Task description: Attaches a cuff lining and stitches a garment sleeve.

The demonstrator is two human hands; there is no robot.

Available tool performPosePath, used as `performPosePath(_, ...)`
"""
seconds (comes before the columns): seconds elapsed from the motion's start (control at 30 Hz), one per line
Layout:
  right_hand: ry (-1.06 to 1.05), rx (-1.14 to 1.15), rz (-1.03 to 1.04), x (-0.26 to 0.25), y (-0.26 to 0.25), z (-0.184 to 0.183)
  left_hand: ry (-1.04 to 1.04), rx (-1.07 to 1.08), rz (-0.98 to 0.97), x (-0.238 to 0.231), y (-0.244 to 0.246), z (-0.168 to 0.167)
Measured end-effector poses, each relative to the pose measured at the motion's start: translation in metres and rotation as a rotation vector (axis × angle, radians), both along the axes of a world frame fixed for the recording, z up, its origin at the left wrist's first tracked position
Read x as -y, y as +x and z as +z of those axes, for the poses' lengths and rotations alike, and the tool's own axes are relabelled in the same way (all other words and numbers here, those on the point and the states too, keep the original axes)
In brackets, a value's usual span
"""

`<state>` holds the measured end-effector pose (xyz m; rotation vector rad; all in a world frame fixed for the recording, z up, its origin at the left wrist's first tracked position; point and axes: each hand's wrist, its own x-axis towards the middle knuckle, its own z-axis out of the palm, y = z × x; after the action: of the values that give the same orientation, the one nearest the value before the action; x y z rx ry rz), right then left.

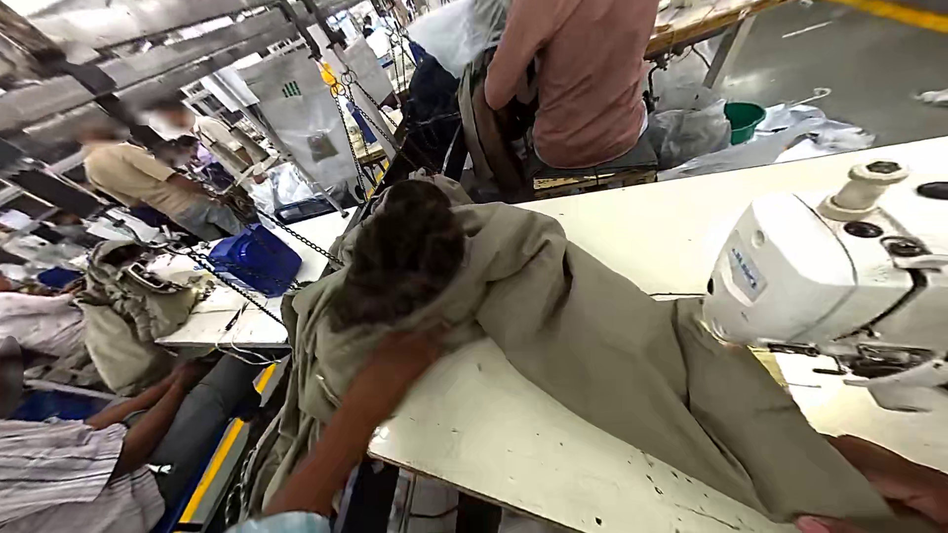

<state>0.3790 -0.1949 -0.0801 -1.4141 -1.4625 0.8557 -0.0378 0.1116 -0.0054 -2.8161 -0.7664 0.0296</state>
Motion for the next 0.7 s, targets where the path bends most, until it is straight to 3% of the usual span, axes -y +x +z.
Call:
performPosePath(0.07,0.041,0.168,0.028,0.001,0.003,-0.01,0.012,-0.016,0.082,0.007,0.011,0.026)
performPosePath(0.13,0.124,0.343,-0.089,0.002,-0.003,-0.032,0.03,0.138,-0.08,0.048,0.06,0.035)
performPosePath(0.2,0.117,0.448,-0.191,0.004,-0.013,-0.036,-0.014,0.317,-0.406,0.105,0.125,0.03)
performPosePath(0.27,0.093,0.509,-0.206,0.002,-0.021,-0.026,-0.203,0.337,-0.626,0.153,0.185,0.018)
performPosePath(0.37,0.112,0.568,-0.113,0.004,-0.018,-0.02,-0.273,0.211,-0.578,0.161,0.241,-0.014)
performPosePath(0.5,0.113,0.5,-0.072,0.005,-0.007,-0.024,-0.033,0.188,-0.503,0.117,0.256,-0.024)
performPosePath(0.6,0.151,0.467,-0.129,-0.001,-0.009,-0.028,0.074,0.243,-0.579,0.145,0.25,-0.004)
performPosePath(0.7,0.101,0.503,-0.119,-0.002,-0.013,-0.025,-0.087,0.188,-0.725,0.176,0.251,-0.007)
